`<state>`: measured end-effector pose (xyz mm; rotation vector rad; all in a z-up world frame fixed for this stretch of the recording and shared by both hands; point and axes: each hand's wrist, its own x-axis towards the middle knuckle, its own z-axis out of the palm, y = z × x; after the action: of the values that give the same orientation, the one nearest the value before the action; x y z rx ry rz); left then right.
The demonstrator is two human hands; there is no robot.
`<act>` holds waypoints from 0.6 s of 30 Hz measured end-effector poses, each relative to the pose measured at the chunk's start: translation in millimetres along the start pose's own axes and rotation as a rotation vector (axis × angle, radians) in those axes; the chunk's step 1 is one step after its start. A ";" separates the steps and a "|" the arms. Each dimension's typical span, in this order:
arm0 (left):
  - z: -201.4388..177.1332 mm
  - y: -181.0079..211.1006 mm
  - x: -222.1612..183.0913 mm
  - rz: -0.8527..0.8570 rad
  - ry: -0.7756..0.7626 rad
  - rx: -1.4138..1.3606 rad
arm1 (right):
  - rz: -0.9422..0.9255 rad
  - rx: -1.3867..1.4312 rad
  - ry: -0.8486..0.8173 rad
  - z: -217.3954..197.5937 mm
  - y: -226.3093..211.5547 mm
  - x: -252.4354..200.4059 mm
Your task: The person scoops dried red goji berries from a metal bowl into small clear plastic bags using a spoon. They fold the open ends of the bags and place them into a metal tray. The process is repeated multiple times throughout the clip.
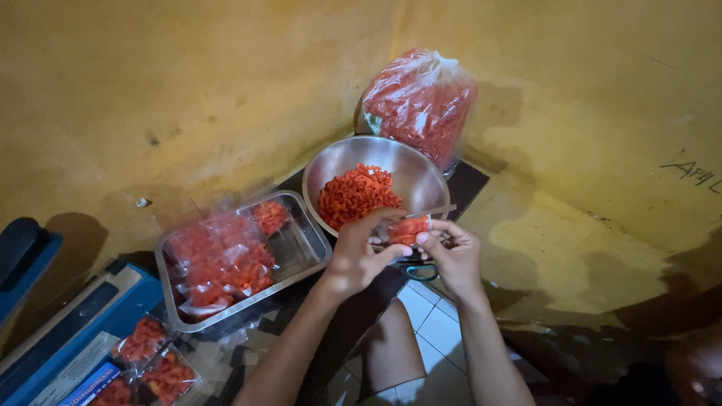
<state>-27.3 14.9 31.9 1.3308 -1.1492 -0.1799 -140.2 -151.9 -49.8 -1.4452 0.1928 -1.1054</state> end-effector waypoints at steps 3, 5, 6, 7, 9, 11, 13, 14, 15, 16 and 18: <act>-0.6 -7.5 0.1 0.017 -0.017 0.080 | -0.048 -0.085 -0.002 -0.4 -2.0 -1.4; 0.8 -9.4 0.4 0.007 -0.014 0.038 | -0.066 -0.099 -0.012 8.8 -16.6 -0.8; 1.1 -10.0 1.1 -0.002 -0.013 -0.003 | -0.085 -0.113 -0.021 13.6 -24.2 -0.1; -0.1 -14.6 0.4 -0.002 -0.013 -0.002 | -0.085 -0.112 -0.020 17.2 -28.2 -1.2; -0.3 -22.9 1.1 -0.020 -0.034 -0.088 | -0.083 -0.105 -0.047 21.7 -37.2 -3.1; -0.9 -17.7 2.1 0.004 -0.032 -0.059 | -0.078 -0.109 -0.047 16.0 -21.9 -3.4; -1.6 -14.6 1.0 0.025 -0.021 -0.028 | -0.069 -0.111 -0.054 19.4 -23.1 -5.5; -1.1 -14.8 0.0 0.045 -0.022 0.021 | -0.044 -0.079 -0.077 24.7 -31.7 -7.5; -0.7 -15.3 -1.0 0.065 -0.023 0.070 | -0.018 -0.047 -0.100 30.0 -39.9 -9.7; -1.2 -11.4 -1.5 0.063 -0.019 0.072 | -0.017 -0.046 -0.105 26.6 -37.8 -9.8; -3.5 -3.2 -3.7 -0.001 -0.023 0.082 | 0.000 -0.017 -0.213 21.3 -33.3 -10.1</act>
<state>-25.0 18.7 27.9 1.4049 -1.1865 -0.1505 -146.5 -122.4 -22.4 -1.5665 0.0521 -0.9436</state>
